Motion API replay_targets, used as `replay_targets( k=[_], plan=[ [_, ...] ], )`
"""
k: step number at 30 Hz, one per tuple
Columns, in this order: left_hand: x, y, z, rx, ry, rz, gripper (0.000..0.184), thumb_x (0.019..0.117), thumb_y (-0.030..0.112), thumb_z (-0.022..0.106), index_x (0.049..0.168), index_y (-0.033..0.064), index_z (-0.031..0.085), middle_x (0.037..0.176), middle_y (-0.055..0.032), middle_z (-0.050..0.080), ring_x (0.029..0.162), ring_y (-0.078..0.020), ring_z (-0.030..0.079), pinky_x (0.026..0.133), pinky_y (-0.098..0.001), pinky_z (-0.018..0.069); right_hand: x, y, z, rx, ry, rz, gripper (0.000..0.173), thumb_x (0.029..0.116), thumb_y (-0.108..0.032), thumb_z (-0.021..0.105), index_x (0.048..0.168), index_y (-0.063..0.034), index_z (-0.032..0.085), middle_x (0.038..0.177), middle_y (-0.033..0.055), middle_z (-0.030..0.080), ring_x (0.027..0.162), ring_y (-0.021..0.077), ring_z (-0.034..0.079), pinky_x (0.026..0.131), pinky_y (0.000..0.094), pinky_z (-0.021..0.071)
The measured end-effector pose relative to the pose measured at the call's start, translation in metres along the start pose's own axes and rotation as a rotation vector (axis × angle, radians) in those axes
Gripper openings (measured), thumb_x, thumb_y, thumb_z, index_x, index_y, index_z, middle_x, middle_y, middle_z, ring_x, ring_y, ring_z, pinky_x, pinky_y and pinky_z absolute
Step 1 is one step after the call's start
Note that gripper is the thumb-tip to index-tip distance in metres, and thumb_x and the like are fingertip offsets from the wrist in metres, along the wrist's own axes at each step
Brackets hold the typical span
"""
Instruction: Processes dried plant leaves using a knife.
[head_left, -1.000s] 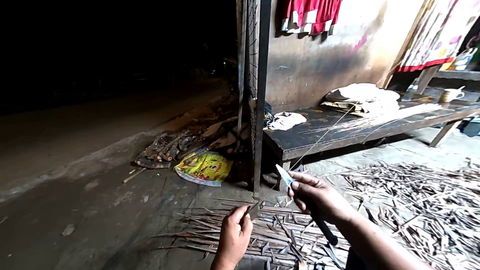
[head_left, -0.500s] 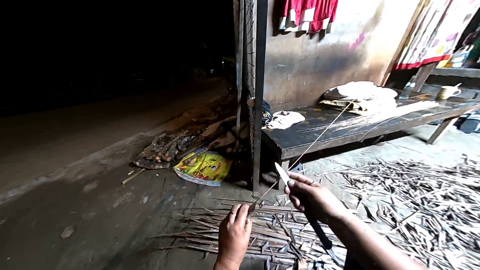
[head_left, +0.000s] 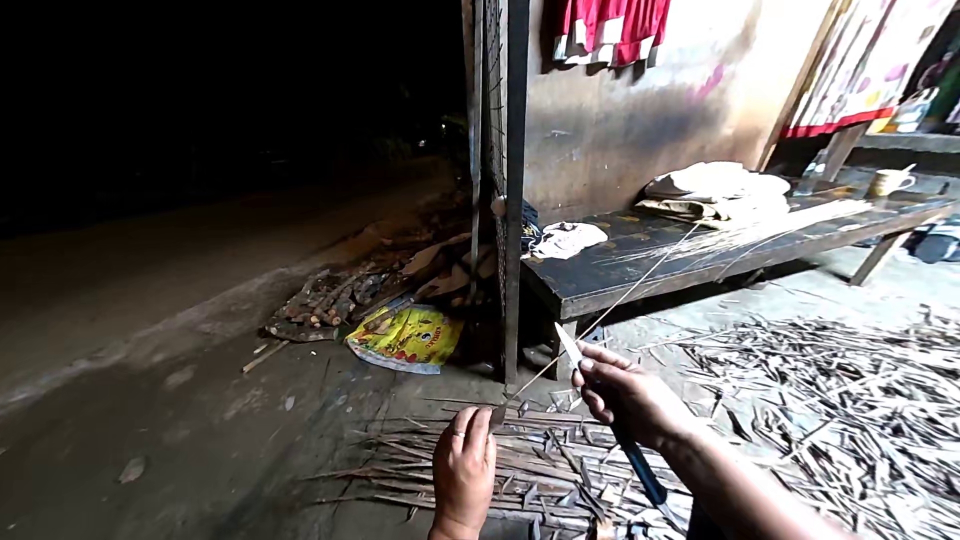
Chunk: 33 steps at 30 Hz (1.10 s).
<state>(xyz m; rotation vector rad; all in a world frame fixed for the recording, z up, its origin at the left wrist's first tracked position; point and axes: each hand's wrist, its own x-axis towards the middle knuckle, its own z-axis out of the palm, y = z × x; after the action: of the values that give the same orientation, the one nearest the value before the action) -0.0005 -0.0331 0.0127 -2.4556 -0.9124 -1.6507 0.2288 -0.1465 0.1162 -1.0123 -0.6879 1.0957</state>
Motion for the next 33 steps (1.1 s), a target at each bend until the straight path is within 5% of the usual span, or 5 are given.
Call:
replay_targets(
  k=[7,11,20,27,33],
  plan=[
    [0.001,-0.006,-0.003,-0.017,0.013,0.008,0.022,0.0869,0.014,0.063,0.100,0.0113,0.080,0.104,-0.0092,0.075,0.093,-0.0182,0.074,0.083,-0.0285,0.0602,0.013,-0.041,-0.030,0.014,0.151,-0.213,0.046,0.1066,-0.011,0.041,0.153,-0.0097,0.041,0.087,0.0061,0.064,0.051,0.0075,0.055,0.045,0.0205,0.0487],
    [-0.001,0.000,0.002,-0.123,-0.028,0.011,0.024,0.0867,0.012,0.064,0.104,0.0101,0.080,0.106,-0.0104,0.075,0.095,-0.0163,0.074,0.084,-0.0269,0.0600,0.006,-0.030,-0.023,0.008,0.121,-0.146,0.045,0.1062,-0.011,0.040,0.151,-0.0095,0.042,0.085,0.0063,0.064,0.050,0.0073,0.054,0.044,0.0209,0.0475],
    [0.004,-0.002,-0.011,-0.568,-0.411,-0.320,0.028,0.0904,0.008,0.057,0.108,0.0058,0.079,0.098,-0.0019,0.076,0.094,-0.0053,0.070,0.089,-0.0240,0.0561,0.009,-0.009,-0.033,-0.004,0.040,-0.062,0.042,0.1053,-0.011,0.044,0.147,-0.0080,0.048,0.085,0.0085,0.066,0.052,0.0092,0.056,0.045,0.0230,0.0491],
    [0.009,-0.006,-0.014,-0.813,-0.599,-0.465,0.026,0.0976,0.007,0.051,0.103,0.0036,0.076,0.072,0.0023,0.066,0.055,-0.0030,0.055,0.053,-0.0211,0.0489,0.006,0.003,-0.030,-0.030,0.010,-0.033,0.044,0.1053,-0.013,0.045,0.149,-0.0089,0.047,0.086,0.0082,0.066,0.052,0.0092,0.055,0.047,0.0234,0.0489],
    [0.011,-0.010,-0.018,-0.853,-0.712,-0.551,0.025,0.0991,0.009,0.048,0.094,0.0057,0.072,0.069,0.0045,0.061,0.054,-0.0034,0.053,0.052,-0.0209,0.0460,0.009,-0.003,-0.043,-0.038,-0.001,-0.076,0.045,0.1044,-0.014,0.045,0.149,-0.0104,0.047,0.086,0.0066,0.066,0.052,0.0080,0.055,0.046,0.0226,0.0483]
  ],
)
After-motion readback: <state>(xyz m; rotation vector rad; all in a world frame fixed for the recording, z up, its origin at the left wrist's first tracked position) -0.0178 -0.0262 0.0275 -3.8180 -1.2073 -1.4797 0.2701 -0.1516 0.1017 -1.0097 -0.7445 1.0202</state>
